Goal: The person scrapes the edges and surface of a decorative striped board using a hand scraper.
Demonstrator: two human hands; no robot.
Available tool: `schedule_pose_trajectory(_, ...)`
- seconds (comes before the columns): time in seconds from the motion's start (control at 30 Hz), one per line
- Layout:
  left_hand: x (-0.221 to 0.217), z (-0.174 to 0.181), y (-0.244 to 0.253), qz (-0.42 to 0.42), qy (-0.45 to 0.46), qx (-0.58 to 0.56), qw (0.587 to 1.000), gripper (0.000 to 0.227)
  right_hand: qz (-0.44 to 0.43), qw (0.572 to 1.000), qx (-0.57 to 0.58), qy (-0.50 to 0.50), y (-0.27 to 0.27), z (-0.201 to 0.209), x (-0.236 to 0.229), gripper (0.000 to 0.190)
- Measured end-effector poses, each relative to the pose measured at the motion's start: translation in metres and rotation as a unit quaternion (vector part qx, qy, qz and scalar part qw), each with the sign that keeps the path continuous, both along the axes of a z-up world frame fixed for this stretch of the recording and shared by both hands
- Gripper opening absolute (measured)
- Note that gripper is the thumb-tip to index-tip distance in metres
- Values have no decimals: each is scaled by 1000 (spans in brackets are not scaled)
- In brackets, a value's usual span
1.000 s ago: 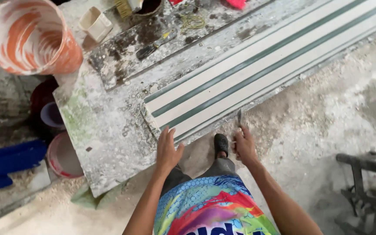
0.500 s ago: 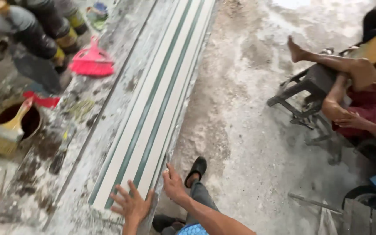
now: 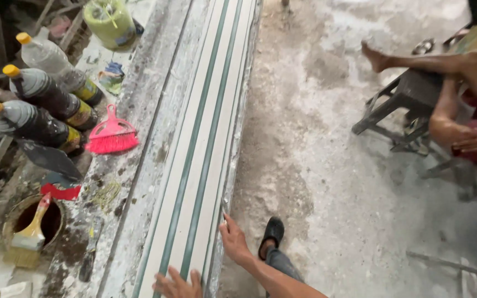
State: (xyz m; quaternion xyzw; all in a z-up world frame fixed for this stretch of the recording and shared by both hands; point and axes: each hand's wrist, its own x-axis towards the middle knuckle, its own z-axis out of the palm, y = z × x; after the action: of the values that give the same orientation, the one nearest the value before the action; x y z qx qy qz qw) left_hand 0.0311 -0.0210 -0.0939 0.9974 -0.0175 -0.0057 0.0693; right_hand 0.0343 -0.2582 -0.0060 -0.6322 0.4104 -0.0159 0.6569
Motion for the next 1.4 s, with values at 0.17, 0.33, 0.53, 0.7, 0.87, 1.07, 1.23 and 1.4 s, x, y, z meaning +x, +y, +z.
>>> schedule_pose_trajectory(0.17, 97, 80, -88, -67, 100, -19, 993, 87, 11, 999, -17, 39, 2, -18, 0, 55)
schedule_pose_trajectory(0.33, 175, 90, -169, -164, 82, -99, 978, 84, 54, 997, -36, 29, -107, 37, 76, 55)
schedule_pose_trajectory(0.53, 247, 87, -254, -171, 61, -51, 982, 84, 40, 997, 3, 71, -188, 85, 139, 55)
schedule_pose_trajectory(0.7, 263, 90, -295, -142, 77, -66, 985, 85, 23, 996, -82, -20, -224, 11, 168, 53)
schedule_pose_trajectory(0.87, 263, 87, -294, -126, 73, -33, 989, 88, 26, 999, -26, 9, -365, 39, 274, 54)
schedule_pose_trajectory(1.07, 267, 78, -293, -119, 60, -27, 991, 87, 112, 993, 4, 23, -471, 53, 302, 34)
schedule_pose_trajectory(1.23, 266, 75, -292, -124, 40, -25, 991, 87, 177, 978, -83, 75, -480, 49, 290, 45)
schedule_pose_trajectory(1.4, 264, 79, -292, -124, 54, -31, 990, 88, 283, 950, -25, 127, -431, 36, 244, 53)
